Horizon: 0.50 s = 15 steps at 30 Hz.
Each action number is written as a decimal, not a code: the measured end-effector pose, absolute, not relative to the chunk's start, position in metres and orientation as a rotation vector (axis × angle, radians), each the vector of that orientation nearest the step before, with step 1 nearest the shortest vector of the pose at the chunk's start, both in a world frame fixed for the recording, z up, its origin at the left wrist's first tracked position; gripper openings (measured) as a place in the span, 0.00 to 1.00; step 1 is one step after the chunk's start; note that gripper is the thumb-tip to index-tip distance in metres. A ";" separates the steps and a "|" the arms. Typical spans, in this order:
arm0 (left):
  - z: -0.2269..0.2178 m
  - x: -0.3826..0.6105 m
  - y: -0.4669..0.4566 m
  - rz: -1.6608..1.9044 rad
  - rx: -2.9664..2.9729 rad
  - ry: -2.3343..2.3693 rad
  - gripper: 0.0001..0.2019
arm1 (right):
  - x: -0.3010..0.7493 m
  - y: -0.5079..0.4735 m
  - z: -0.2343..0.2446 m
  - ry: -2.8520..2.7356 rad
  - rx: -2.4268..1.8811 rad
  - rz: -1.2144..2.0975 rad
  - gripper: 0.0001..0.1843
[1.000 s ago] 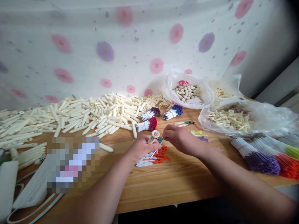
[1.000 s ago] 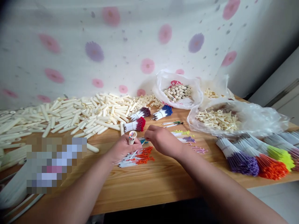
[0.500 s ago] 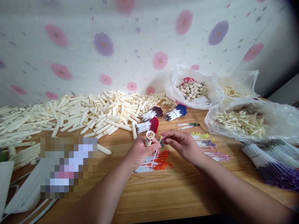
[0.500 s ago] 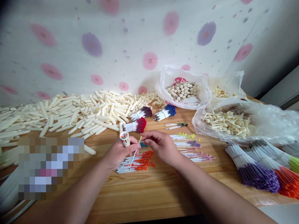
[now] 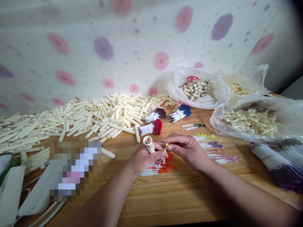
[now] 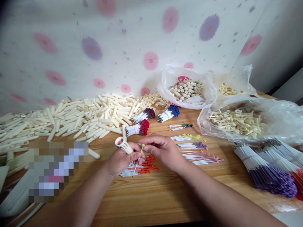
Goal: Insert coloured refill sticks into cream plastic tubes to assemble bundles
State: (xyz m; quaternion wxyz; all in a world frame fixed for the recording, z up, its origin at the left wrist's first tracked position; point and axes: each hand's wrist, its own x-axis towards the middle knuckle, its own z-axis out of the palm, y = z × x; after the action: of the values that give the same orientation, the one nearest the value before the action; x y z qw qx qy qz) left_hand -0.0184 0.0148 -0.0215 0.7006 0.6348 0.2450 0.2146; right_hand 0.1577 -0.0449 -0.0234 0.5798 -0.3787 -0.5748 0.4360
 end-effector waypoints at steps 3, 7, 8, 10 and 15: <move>-0.018 -0.020 0.014 0.447 1.463 0.490 0.14 | 0.160 -0.047 -0.022 -1.409 -0.798 1.046 0.04; -0.015 -0.019 0.019 0.646 1.727 0.642 0.14 | 0.169 -0.050 -0.013 -1.338 -0.804 0.981 0.02; -0.015 -0.019 0.020 0.707 1.777 0.693 0.13 | 0.172 -0.052 -0.009 -1.287 -0.795 0.929 0.02; -0.016 -0.018 0.023 0.794 1.847 0.750 0.10 | 0.174 -0.058 0.001 -1.173 -0.741 0.821 0.02; -0.023 -0.017 0.026 0.915 1.947 0.701 0.04 | 0.169 -0.086 0.019 -1.055 -0.757 0.623 0.03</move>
State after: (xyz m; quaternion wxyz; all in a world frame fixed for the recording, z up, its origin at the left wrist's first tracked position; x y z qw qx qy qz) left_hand -0.0170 0.0256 -0.0230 0.4254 0.7788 0.2803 0.3660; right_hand 0.1685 -0.0857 0.0191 0.7518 -0.3465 -0.4830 0.2854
